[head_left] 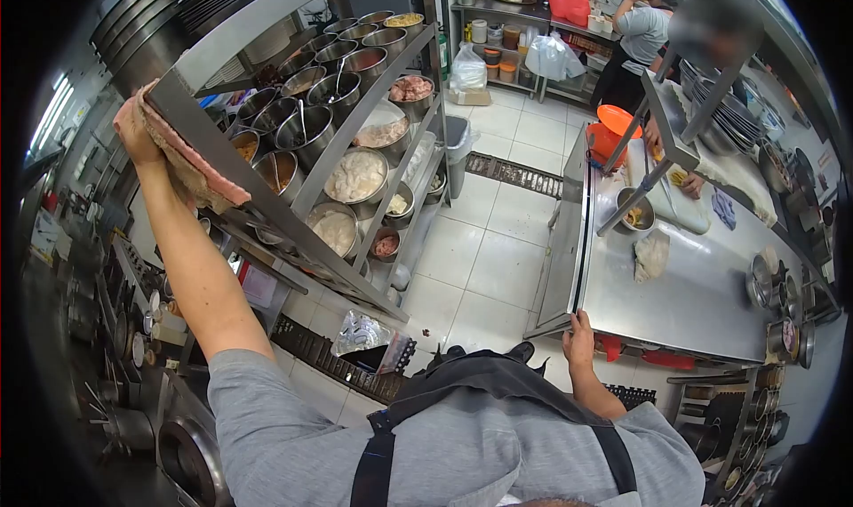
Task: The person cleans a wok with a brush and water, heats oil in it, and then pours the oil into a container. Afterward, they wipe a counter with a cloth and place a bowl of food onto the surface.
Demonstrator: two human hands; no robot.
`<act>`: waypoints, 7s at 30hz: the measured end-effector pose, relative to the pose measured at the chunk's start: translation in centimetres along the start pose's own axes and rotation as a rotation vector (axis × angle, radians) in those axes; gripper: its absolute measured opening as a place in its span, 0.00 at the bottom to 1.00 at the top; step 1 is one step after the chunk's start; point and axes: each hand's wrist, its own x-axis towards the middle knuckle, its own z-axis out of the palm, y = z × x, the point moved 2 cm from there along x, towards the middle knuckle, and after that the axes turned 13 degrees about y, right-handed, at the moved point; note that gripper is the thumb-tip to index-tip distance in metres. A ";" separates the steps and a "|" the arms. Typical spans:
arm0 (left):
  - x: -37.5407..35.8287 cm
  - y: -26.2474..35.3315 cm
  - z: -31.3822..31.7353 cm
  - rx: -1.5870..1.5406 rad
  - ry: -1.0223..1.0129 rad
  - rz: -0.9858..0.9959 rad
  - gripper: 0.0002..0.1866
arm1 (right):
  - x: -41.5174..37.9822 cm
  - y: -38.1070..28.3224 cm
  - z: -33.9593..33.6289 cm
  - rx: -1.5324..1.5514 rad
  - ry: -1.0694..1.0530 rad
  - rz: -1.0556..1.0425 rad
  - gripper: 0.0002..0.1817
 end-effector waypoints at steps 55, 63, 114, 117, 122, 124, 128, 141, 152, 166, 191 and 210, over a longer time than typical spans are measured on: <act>-1.7 -1.8 -0.2 0.091 -0.012 -0.170 0.19 | 0.1 0.1 -0.2 0.050 -0.001 0.011 0.26; -2.2 -1.8 0.0 0.003 0.043 -0.240 0.19 | 0.1 0.0 -0.3 0.057 0.027 -0.018 0.26; -0.8 0.3 0.2 -0.155 0.038 -0.235 0.16 | 0.0 -0.1 0.0 0.066 0.059 0.013 0.26; -1.0 0.6 0.4 -0.177 0.097 -0.267 0.16 | -0.1 -0.2 0.1 0.055 0.074 0.012 0.26; -0.8 -0.5 0.2 -0.193 0.057 -0.238 0.16 | 0.0 -0.5 -0.2 0.067 0.036 0.055 0.26; -0.8 -0.4 0.2 -0.194 0.043 -0.232 0.16 | 0.0 -0.5 -0.2 0.072 0.029 0.064 0.26; -0.6 0.2 0.4 -0.212 0.043 -0.217 0.16 | 0.0 -0.5 -0.2 0.083 0.049 0.054 0.25; -0.8 1.3 0.5 -0.154 0.082 -0.174 0.16 | 0.0 -0.2 0.1 0.073 0.062 0.042 0.25; -0.6 -0.2 0.1 -0.185 0.015 -0.221 0.17 | -0.1 0.1 0.4 0.074 0.063 0.037 0.25; -1.4 -1.8 0.2 -0.275 0.057 -0.358 0.17 | -0.1 0.0 0.2 0.041 0.046 0.036 0.25; 2.3 -9.6 -3.8 0.903 -0.251 0.360 0.15 | 6.7 5.4 2.2 0.004 0.407 0.033 0.20; 2.5 -9.4 -5.2 1.196 -0.304 0.717 0.16 | 7.2 4.5 2.3 -0.045 0.509 0.061 0.13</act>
